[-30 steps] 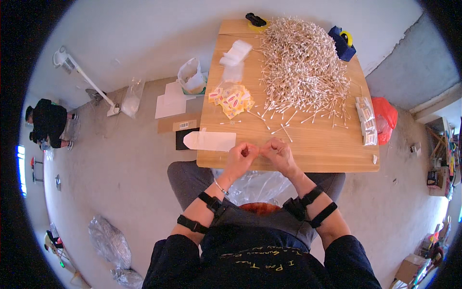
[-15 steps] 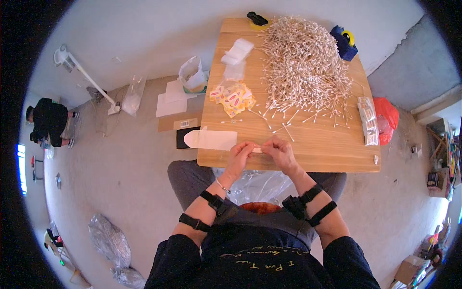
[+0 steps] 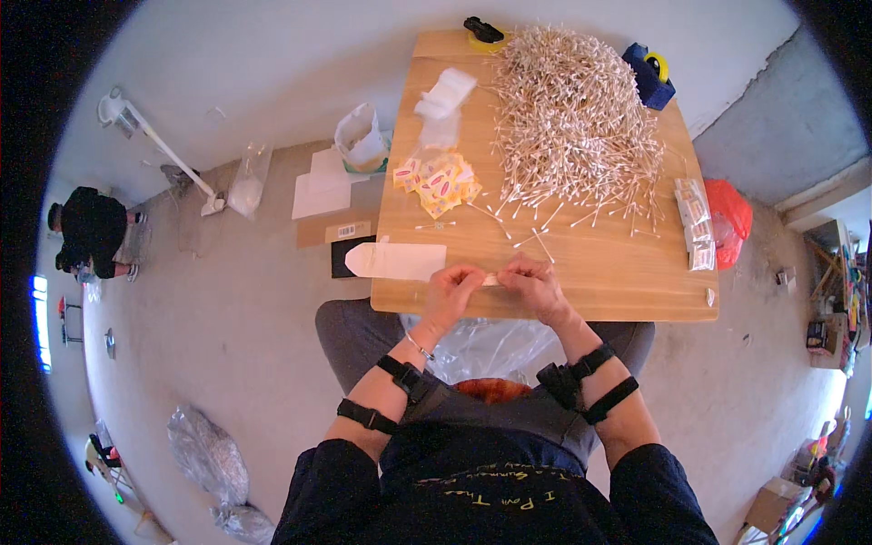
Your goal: The recorder is packaging cotton swabs into small plastic bags with paper inserts.
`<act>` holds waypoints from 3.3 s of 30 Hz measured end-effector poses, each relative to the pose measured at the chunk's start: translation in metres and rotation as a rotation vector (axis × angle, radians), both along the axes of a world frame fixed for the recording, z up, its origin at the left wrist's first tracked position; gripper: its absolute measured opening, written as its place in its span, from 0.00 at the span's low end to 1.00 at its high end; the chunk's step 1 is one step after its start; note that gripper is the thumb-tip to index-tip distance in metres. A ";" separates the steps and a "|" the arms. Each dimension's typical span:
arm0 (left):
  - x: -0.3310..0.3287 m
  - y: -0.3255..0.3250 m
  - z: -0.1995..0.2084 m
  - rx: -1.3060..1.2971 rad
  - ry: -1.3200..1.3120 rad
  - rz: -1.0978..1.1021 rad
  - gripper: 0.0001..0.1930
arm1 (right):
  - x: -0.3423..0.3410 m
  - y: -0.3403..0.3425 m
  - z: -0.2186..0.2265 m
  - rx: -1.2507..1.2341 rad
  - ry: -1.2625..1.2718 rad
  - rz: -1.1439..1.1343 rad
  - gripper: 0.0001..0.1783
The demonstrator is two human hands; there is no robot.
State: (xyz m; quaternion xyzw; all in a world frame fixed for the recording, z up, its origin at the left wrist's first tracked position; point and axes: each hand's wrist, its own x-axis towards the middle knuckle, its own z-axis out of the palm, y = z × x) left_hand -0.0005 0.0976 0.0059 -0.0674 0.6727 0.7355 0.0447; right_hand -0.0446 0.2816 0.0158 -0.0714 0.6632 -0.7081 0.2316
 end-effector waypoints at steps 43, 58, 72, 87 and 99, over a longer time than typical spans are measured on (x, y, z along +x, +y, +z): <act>0.000 0.010 0.022 -0.508 0.294 0.000 0.10 | 0.000 -0.001 0.024 0.335 0.873 0.012 0.13; 0.001 0.016 0.024 -0.067 0.139 -0.032 0.05 | -0.003 0.006 0.007 0.304 0.645 -0.055 0.07; -0.009 0.008 0.015 -0.130 0.100 -0.062 0.05 | -0.009 0.003 0.012 0.339 0.593 -0.009 0.04; -0.013 0.011 0.001 0.351 -0.024 -0.067 0.01 | -0.011 -0.002 0.004 0.185 0.188 -0.003 0.06; -0.011 0.012 -0.010 0.298 0.003 -0.060 0.05 | -0.001 -0.002 0.005 -0.065 -0.066 -0.049 0.04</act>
